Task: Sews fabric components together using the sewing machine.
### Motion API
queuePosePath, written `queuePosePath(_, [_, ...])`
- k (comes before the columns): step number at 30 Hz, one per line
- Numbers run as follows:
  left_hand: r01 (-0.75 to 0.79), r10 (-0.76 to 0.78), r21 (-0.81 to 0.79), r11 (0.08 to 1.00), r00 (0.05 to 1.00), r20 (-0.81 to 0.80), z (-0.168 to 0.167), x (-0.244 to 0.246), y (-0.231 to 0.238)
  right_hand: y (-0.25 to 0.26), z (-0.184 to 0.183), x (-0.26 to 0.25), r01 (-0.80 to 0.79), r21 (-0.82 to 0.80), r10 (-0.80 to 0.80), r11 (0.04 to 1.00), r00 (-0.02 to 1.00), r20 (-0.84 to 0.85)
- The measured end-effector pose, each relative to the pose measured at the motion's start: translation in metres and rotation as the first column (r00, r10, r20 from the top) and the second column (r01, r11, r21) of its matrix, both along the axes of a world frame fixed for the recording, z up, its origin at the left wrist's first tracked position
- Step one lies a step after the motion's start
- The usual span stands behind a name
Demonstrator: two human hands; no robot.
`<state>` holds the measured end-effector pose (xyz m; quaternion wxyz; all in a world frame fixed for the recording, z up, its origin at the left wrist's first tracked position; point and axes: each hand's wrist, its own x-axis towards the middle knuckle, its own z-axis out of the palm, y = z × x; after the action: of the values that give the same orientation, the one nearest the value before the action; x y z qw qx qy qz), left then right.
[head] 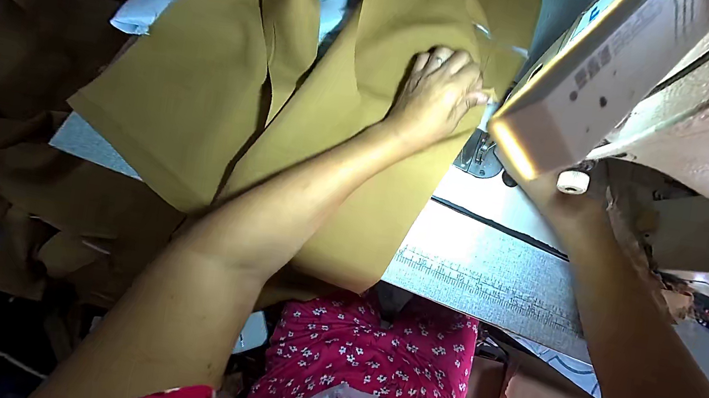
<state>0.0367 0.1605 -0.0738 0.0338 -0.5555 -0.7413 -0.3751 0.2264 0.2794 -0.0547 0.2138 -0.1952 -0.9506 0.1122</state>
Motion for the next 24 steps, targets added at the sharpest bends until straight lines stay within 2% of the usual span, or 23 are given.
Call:
queuePosePath(2, [-0.012, 0.015, 0.065, 0.998, 0.999, -0.046, -0.003, 0.022, -0.024, 0.01, -0.033, -0.013, -0.108, 0.139, 0.127, 0.984, 0.983, -0.13])
queuePosePath(4, [-0.028, 0.037, 0.136, 0.99, 0.997, -0.067, -0.008, 0.036, -0.043, 0.007, -0.041, -0.009, -0.093, 0.114, 0.107, 0.989, 0.986, -0.127])
queuePosePath(6, [-0.016, 0.027, 0.14, 0.99, 0.997, -0.076, -0.011, 0.044, -0.059, 0.006, -0.039, -0.008, -0.002, -0.011, 0.0, 1.0, 0.99, -0.139])
queuePosePath(8, [0.026, -0.024, 0.027, 0.999, 0.998, -0.052, -0.01, 0.055, -0.074, 0.007, -0.035, -0.015, 0.043, -0.141, -0.066, 0.989, 0.985, -0.159])
queuePosePath(10, [0.093, -0.095, -0.068, 0.993, 0.995, -0.023, -0.01, 0.065, -0.082, 0.012, -0.034, -0.027, -0.064, -0.199, 0.021, 0.978, 0.977, -0.213])
queuePosePath(11, [0.124, -0.125, -0.066, 0.99, 0.992, -0.014, -0.011, 0.069, -0.085, 0.017, -0.034, -0.033, -0.161, -0.242, 0.108, 0.957, 0.97, -0.216])
queuePosePath(13, [0.156, -0.156, 0.009, 0.988, 0.988, 0.016, -0.015, 0.072, -0.087, 0.019, -0.024, -0.043, -0.346, -0.428, 0.261, 0.835, 0.934, -0.244])
queuePosePath(14, [0.156, -0.16, 0.068, 0.985, 0.986, 0.051, -0.015, 0.072, -0.088, 0.019, -0.019, -0.045, -0.376, -0.514, 0.293, 0.771, 0.926, -0.239])
queuePosePath(15, [0.143, -0.157, 0.137, 0.98, 0.982, 0.1, -0.015, 0.07, -0.088, 0.021, -0.017, -0.046, -0.386, -0.542, 0.316, 0.747, 0.922, -0.222])
queuePosePath(17, [0.079, -0.144, 0.276, 0.958, 0.964, 0.225, -0.013, 0.068, -0.088, 0.025, -0.023, -0.044, -0.412, -0.461, 0.344, 0.786, 0.911, -0.228])
queuePosePath(18, [0.035, -0.137, 0.324, 0.945, 0.945, 0.298, -0.012, 0.067, -0.088, 0.026, -0.028, -0.042, -0.387, -0.37, 0.331, 0.845, 0.921, -0.208])
queuePosePath(20, [-0.06, -0.092, 0.355, 0.933, 0.913, 0.397, -0.011, 0.064, -0.087, 0.025, -0.036, -0.036, -0.252, -0.109, 0.232, 0.961, 0.958, -0.167])
queuePosePath(21, [-0.095, -0.071, 0.36, 0.928, 0.905, 0.419, -0.012, 0.063, -0.087, 0.021, -0.038, -0.033, -0.17, -0.001, 0.167, 0.985, 0.966, -0.195])
queuePosePath(24, [-0.113, -0.05, 0.366, 0.924, 0.912, 0.408, -0.012, 0.068, -0.092, 0.009, -0.042, -0.026, -0.028, 0.056, 0.038, 0.998, 0.98, -0.197])
